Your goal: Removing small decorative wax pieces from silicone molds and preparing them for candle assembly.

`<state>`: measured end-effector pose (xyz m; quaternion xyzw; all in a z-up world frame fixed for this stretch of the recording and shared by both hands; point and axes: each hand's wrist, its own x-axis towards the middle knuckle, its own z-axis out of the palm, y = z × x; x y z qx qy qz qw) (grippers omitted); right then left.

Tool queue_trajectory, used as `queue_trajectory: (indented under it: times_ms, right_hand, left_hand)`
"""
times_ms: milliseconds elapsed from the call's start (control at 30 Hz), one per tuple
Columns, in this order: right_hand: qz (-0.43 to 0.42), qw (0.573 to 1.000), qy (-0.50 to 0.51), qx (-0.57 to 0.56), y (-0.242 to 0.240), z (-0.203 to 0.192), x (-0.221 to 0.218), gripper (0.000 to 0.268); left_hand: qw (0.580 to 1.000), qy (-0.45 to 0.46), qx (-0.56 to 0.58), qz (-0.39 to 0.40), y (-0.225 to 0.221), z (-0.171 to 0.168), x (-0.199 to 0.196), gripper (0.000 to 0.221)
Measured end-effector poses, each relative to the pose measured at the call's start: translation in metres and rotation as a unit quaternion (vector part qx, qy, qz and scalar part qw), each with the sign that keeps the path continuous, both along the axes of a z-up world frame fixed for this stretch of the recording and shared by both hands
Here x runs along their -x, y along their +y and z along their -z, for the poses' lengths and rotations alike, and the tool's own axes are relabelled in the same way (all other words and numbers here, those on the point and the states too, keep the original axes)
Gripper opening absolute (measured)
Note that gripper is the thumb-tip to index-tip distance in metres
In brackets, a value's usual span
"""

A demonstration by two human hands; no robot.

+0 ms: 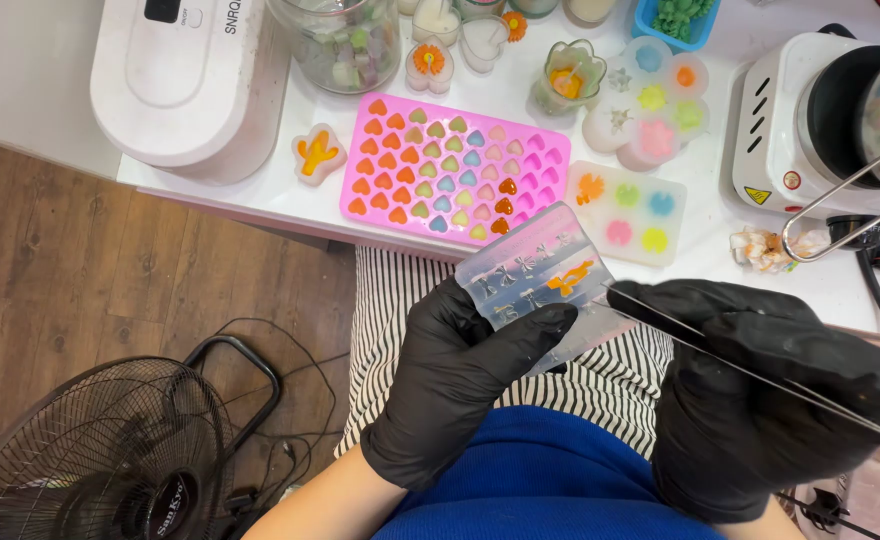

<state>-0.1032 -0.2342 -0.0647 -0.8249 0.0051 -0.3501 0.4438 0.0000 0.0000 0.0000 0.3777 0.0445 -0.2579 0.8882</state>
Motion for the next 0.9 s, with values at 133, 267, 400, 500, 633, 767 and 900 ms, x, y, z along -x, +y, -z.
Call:
queue_trajectory:
  times_ms: [133, 267, 400, 500, 633, 767, 900]
  right_hand:
    - [0.015, 0.999, 0.009, 0.047, 0.026, -0.035, -0.020, 0.037]
    - [-0.087, 0.996, 0.015, -0.004, 0.058, -0.068, -0.039, 0.022]
    - [-0.104, 0.991, 0.020, -0.076, 0.064, -0.064, -0.038, 0.022]
    - [-0.089, 0.994, 0.034, -0.057, 0.050, -0.047, -0.021, 0.031]
    - [-0.089, 0.994, 0.033, -0.055, 0.057, -0.049, -0.022, 0.032]
    - [-0.081, 0.994, 0.003, -0.076, 0.057, -0.047, -0.024, 0.038]
    - [-0.081, 0.995, -0.002, -0.051, 0.056, -0.048, -0.024, 0.042]
  left_hand:
    - [1.000, -0.008, -0.011, -0.004, 0.003, 0.002, 0.000, 0.040]
    - [1.000, 0.003, -0.024, -0.011, 0.005, 0.002, 0.000, 0.038]
    - [0.999, -0.007, -0.039, -0.016, 0.007, 0.006, 0.003, 0.037]
    - [1.000, -0.022, -0.012, -0.005, 0.010, 0.012, 0.006, 0.036]
    - [1.000, -0.019, -0.008, 0.002, 0.012, 0.012, 0.006, 0.038]
    - [1.000, -0.018, -0.007, 0.020, 0.008, 0.015, 0.008, 0.041]
    - [1.000, -0.007, 0.008, 0.013, 0.003, 0.019, 0.010, 0.043]
